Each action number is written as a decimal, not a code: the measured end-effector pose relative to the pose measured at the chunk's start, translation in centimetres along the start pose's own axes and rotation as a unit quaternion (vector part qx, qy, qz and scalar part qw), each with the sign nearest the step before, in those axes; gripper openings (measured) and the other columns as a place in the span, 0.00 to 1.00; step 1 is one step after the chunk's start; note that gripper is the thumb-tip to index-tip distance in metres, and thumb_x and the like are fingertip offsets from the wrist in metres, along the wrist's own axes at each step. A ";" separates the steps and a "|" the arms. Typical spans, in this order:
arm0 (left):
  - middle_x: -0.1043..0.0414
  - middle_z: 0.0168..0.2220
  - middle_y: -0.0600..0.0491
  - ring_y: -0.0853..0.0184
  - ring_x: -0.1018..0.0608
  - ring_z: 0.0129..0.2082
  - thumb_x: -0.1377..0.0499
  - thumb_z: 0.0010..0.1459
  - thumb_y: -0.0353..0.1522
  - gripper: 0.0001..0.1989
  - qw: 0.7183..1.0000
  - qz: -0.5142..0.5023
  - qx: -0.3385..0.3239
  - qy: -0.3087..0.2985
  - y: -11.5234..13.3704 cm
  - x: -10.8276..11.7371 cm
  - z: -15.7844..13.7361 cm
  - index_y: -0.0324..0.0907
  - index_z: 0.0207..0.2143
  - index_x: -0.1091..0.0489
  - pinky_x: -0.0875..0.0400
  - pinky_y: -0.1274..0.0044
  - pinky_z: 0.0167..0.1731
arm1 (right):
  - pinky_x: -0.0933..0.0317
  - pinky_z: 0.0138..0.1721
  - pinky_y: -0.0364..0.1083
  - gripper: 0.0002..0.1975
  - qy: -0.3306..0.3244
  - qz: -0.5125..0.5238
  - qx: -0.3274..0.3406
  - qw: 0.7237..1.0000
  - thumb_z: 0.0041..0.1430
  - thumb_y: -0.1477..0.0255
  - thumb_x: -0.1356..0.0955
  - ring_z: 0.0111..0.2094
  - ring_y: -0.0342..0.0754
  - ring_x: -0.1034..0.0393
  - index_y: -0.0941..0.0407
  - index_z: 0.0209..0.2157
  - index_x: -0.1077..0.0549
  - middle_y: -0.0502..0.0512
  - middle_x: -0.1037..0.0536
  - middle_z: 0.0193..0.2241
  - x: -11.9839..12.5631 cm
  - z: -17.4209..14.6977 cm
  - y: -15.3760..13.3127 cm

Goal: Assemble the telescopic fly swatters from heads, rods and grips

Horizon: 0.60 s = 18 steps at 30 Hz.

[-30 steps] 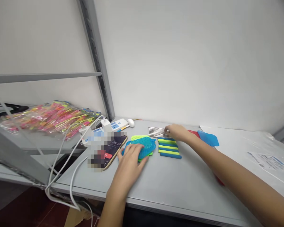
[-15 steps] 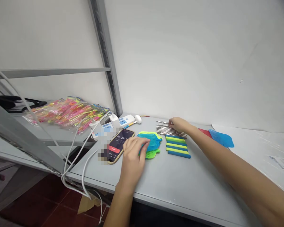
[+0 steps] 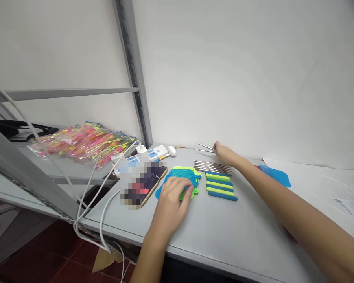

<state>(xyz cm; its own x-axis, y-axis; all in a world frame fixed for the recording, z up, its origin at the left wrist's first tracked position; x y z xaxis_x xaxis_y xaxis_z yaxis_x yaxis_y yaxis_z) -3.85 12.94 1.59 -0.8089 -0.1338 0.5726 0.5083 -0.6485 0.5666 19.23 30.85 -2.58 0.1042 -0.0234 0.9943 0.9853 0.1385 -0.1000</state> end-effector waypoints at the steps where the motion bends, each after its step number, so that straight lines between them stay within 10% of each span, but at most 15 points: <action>1: 0.26 0.40 0.51 0.62 0.28 0.44 0.48 0.65 0.30 0.06 1.000 -0.004 0.001 0.000 0.0 0.0 0.0 0.44 0.38 0.31 0.34 0.69 0.46 | 0.32 0.44 0.54 0.18 0.005 -0.003 -0.007 1.000 0.64 0.65 0.34 0.45 0.51 0.29 0.58 0.52 0.32 0.59 0.28 0.50 0.1 0.2 0.2; 18: 0.26 0.38 0.48 0.61 0.25 0.39 0.46 0.63 0.27 0.06 0.999 -0.029 -0.009 0.012 -0.7 0.2 -0.4 0.45 0.39 0.32 0.29 0.70 0.39 | 0.32 0.45 0.54 0.17 -0.062 -0.097 -0.023 0.993 0.64 0.65 0.34 0.45 0.50 0.29 0.57 0.52 0.31 0.58 0.28 0.50 -1.7 3.6 2.6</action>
<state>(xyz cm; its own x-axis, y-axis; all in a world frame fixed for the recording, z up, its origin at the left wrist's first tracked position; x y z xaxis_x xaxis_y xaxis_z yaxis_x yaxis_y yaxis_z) -4.50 13.10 1.05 -0.8431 -0.1134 0.5256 0.4562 -0.6682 0.5877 21.13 34.84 -4.43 -0.1032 0.0774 0.9916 0.9907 0.0972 0.0955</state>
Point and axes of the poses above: each hand's wrist, its own z-axis towards the middle knuckle, its own x-axis out of the back of the hand, y = z × x, the point moved 10 cm from there along z, towards the middle knuckle
